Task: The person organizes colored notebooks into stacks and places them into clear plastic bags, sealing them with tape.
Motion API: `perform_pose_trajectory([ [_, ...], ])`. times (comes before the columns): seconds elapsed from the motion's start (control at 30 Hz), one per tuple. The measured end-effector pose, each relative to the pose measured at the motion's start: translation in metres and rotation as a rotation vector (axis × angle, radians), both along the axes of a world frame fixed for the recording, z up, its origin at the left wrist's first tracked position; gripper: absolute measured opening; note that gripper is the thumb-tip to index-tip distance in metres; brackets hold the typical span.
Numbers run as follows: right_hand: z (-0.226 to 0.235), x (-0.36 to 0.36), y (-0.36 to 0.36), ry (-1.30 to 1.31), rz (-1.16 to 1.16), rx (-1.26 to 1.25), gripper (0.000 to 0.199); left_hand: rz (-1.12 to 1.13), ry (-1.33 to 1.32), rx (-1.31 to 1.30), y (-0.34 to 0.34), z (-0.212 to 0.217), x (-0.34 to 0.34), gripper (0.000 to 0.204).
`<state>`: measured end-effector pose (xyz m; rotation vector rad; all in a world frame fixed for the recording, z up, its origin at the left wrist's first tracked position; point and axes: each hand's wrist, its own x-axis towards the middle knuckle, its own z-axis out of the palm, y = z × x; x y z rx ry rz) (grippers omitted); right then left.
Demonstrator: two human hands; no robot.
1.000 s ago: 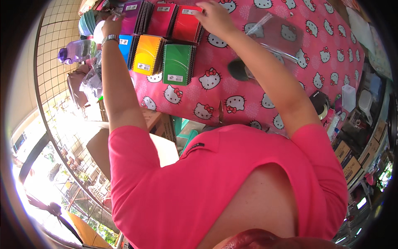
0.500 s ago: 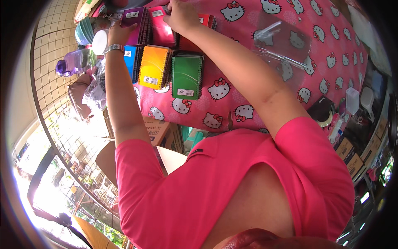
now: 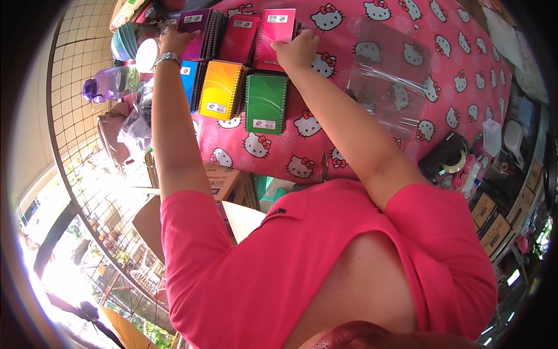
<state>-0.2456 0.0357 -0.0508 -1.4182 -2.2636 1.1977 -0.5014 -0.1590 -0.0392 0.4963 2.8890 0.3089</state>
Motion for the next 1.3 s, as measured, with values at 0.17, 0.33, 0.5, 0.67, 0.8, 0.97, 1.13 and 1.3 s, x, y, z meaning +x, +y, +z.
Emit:
perform_pose_trajectory([
  [0.17,0.046,-0.049,-0.015,0.447,0.135,0.017,0.067,0.026,-0.141,0.141,-0.011,0.015,0.005,0.079],
  [0.33,0.055,-0.136,-0.035,0.450,0.189,-0.307,0.077,0.486,-0.721,0.876,0.015,0.052,0.004,0.054],
  [0.5,0.049,-0.150,-0.089,0.068,0.022,-0.409,0.067,0.066,-0.367,0.368,-0.003,0.045,0.025,0.043],
  [0.67,0.067,-0.156,-0.088,0.281,0.146,-0.378,0.058,-0.156,-0.235,0.512,-0.029,0.039,0.013,0.031],
  [0.8,0.099,-0.143,-0.052,0.609,0.330,-0.407,0.042,-0.208,-0.225,0.801,-0.027,0.090,0.030,0.030],
  [0.97,0.175,-0.066,-0.009,0.914,0.792,-0.957,0.038,0.481,-0.353,1.337,-0.023,0.153,0.129,0.047],
  [1.13,0.017,0.069,-0.008,0.159,0.843,0.412,0.091,0.372,-0.842,2.156,-0.013,0.122,0.264,0.044],
  [1.3,0.054,0.072,0.025,0.119,0.852,0.124,0.051,0.722,-0.925,1.707,-0.022,0.110,0.372,0.047],
])
